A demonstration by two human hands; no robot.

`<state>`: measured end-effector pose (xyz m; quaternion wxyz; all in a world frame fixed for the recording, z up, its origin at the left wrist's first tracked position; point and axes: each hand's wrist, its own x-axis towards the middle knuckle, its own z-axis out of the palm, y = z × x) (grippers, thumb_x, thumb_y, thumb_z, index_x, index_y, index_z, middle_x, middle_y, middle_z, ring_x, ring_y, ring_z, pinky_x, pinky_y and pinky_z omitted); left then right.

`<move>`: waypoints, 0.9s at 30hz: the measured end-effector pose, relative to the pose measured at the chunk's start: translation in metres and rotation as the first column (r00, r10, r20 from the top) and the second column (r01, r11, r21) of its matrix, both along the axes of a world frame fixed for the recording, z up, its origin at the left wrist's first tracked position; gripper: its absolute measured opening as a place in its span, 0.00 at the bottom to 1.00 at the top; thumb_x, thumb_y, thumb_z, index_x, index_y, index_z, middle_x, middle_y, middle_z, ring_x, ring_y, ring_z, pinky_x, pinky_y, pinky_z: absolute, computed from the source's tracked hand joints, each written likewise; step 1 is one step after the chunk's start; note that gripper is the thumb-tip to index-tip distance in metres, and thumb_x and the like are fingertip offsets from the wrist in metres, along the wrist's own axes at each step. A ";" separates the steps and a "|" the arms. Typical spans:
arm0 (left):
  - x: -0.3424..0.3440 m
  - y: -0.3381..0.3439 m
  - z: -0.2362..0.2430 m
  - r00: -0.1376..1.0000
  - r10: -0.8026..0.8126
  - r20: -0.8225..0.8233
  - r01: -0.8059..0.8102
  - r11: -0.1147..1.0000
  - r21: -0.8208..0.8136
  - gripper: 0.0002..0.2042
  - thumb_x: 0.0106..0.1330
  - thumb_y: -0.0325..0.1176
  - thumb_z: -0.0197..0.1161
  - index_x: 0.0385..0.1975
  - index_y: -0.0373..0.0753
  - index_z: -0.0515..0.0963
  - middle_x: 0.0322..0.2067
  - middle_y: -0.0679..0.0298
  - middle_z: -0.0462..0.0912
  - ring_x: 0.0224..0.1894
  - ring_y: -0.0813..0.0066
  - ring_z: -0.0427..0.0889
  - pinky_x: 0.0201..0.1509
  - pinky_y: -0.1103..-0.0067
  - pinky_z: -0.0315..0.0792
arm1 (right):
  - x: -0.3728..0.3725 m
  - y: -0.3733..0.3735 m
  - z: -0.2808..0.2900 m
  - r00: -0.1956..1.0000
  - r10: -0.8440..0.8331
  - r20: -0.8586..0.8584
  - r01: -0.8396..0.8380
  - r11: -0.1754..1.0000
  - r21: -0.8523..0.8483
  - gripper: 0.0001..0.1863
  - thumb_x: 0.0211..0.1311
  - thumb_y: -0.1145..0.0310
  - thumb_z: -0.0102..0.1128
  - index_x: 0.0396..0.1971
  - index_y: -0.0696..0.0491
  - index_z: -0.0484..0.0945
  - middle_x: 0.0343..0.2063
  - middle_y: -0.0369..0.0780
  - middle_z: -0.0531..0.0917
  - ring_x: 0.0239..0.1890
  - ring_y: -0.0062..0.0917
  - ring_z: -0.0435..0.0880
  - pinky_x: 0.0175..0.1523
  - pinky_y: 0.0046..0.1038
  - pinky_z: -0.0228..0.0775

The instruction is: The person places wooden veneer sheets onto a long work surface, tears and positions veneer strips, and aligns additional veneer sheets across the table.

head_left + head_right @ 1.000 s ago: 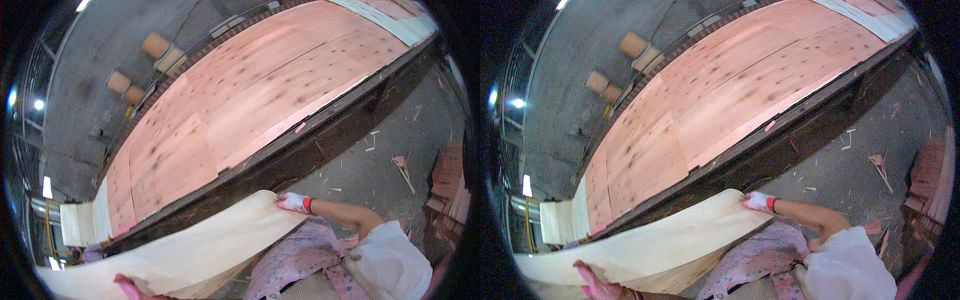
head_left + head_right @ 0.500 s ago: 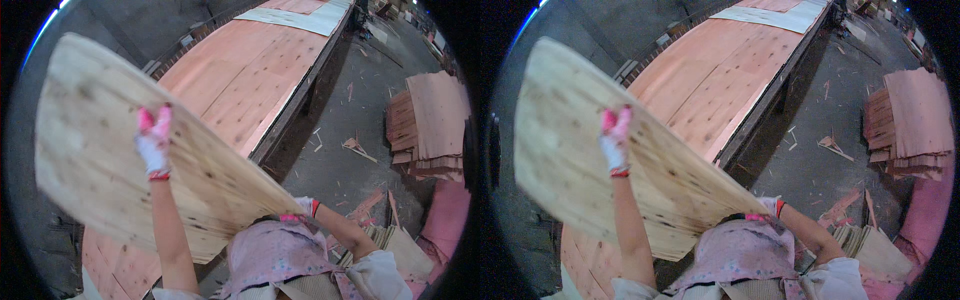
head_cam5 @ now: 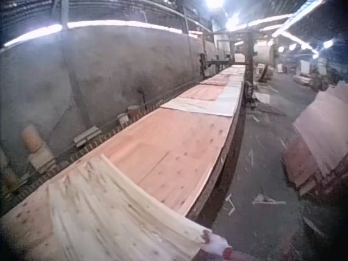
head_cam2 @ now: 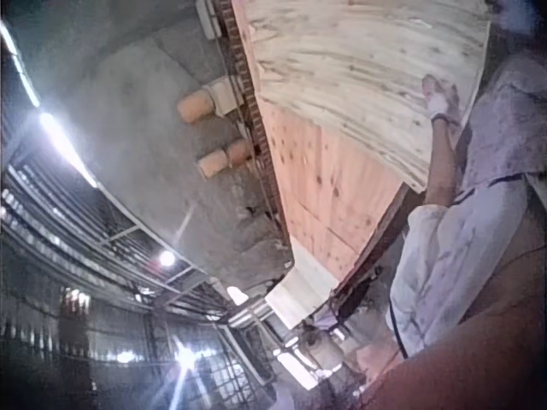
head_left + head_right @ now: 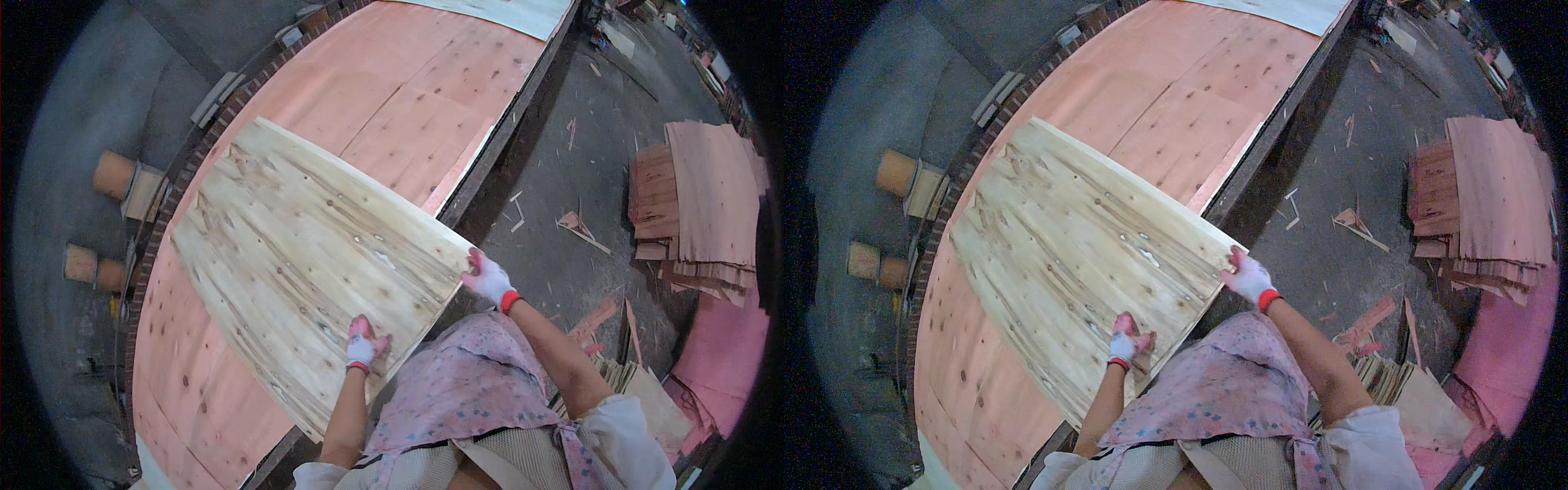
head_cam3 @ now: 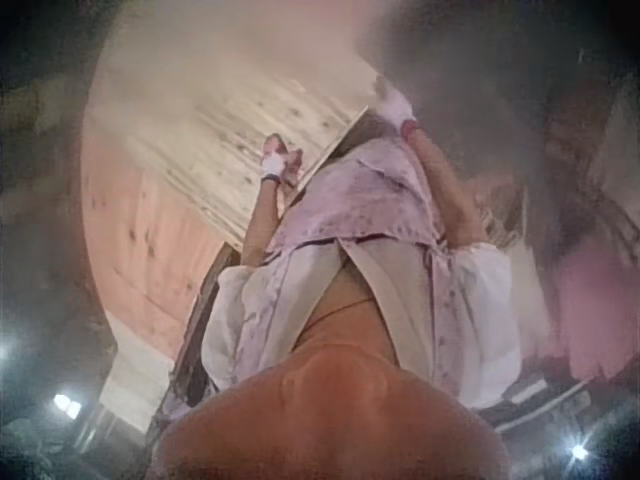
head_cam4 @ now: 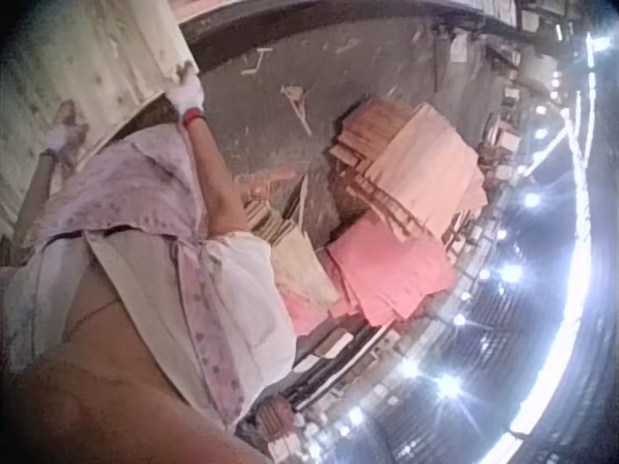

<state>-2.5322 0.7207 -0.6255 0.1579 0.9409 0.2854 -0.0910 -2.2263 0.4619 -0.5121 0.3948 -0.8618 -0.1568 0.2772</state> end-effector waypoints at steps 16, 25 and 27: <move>-0.058 -0.182 -0.007 -0.553 0.833 -0.006 -0.631 -0.423 -0.651 0.39 0.49 0.67 0.59 0.53 0.40 0.67 0.33 0.56 0.72 0.28 0.64 0.68 0.42 0.69 0.68 | 0.085 0.030 0.051 0.545 0.692 -0.474 -0.561 0.721 0.407 0.20 0.53 0.56 0.64 0.33 0.60 0.76 0.16 0.35 0.76 0.13 0.16 0.74 0.18 0.21 0.67; 0.076 -0.293 0.008 -0.701 0.353 -0.619 0.106 -0.807 -0.580 0.42 0.54 0.71 0.38 0.57 0.39 0.62 0.48 0.53 0.70 0.42 0.56 0.67 0.47 0.55 0.64 | 0.328 -0.092 0.162 0.746 0.497 -0.443 -0.173 0.788 0.591 0.12 0.57 0.63 0.62 0.31 0.56 0.75 0.21 0.31 0.74 0.16 0.12 0.75 0.19 0.15 0.68; 0.101 -0.302 -0.016 -0.718 0.284 -0.635 0.149 -0.829 -0.539 0.39 0.55 0.68 0.38 0.57 0.41 0.63 0.52 0.55 0.68 0.49 0.58 0.65 0.49 0.56 0.64 | 0.344 -0.097 0.178 0.729 0.500 -0.467 -0.170 0.794 0.584 0.12 0.56 0.63 0.62 0.32 0.56 0.75 0.21 0.31 0.75 0.16 0.12 0.74 0.20 0.15 0.68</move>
